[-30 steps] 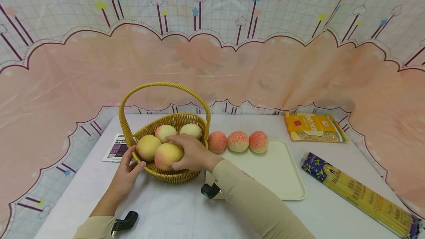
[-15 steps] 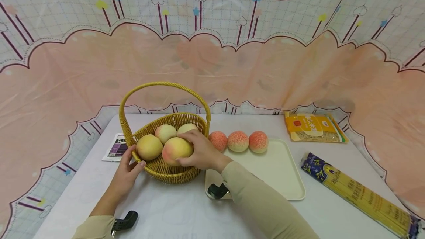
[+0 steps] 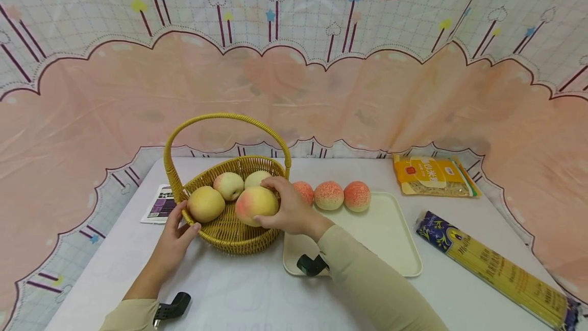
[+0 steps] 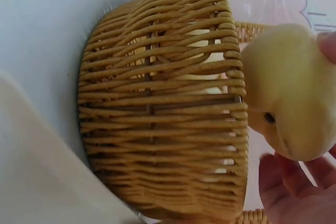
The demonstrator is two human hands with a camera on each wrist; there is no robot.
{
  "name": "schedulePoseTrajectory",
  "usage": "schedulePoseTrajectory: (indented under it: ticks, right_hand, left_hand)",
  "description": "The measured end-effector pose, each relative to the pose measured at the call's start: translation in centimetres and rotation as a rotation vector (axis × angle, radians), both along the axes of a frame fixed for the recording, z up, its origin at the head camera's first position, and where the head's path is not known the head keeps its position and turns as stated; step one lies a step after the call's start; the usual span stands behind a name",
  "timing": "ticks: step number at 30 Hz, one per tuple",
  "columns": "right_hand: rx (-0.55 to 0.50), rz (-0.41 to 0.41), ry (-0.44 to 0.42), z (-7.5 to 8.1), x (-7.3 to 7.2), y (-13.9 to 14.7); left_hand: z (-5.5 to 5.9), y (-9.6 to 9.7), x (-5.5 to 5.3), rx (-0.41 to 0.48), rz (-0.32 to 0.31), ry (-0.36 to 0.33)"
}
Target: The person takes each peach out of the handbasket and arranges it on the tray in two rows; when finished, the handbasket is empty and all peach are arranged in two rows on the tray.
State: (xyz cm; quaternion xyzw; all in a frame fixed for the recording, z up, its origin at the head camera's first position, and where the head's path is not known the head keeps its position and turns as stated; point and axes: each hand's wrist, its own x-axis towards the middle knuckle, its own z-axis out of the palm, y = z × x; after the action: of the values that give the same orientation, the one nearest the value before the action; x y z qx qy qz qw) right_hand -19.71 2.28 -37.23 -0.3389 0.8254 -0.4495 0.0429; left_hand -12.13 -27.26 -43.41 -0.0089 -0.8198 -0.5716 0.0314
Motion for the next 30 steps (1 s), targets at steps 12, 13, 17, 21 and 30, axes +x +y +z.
schedulePoseTrajectory:
  ticks: [12,13,17,21,30]
  right_hand:
    - [-0.049,-0.021,0.075,0.2,0.6,3.0]
    - [-0.058,-0.024,0.074,0.2,0.7,3.4]
    - [-0.083,-0.052,0.082,0.1,1.1,5.2]
    - [-0.110,-0.072,0.094,0.0,1.5,7.2]
    - [-0.108,-0.194,0.084,-0.5,2.1,12.4]
  left_hand:
    - [-0.1,0.0,0.0,0.025,0.004,-0.010]
    - [-0.1,0.0,0.0,0.025,0.004,-0.013]
    - [-0.1,0.0,-0.1,0.022,0.000,-0.014]
    - [-0.2,0.0,-0.2,0.013,-0.002,-0.016]
    - [-0.1,-0.2,-0.2,-0.022,-0.003,-0.002]
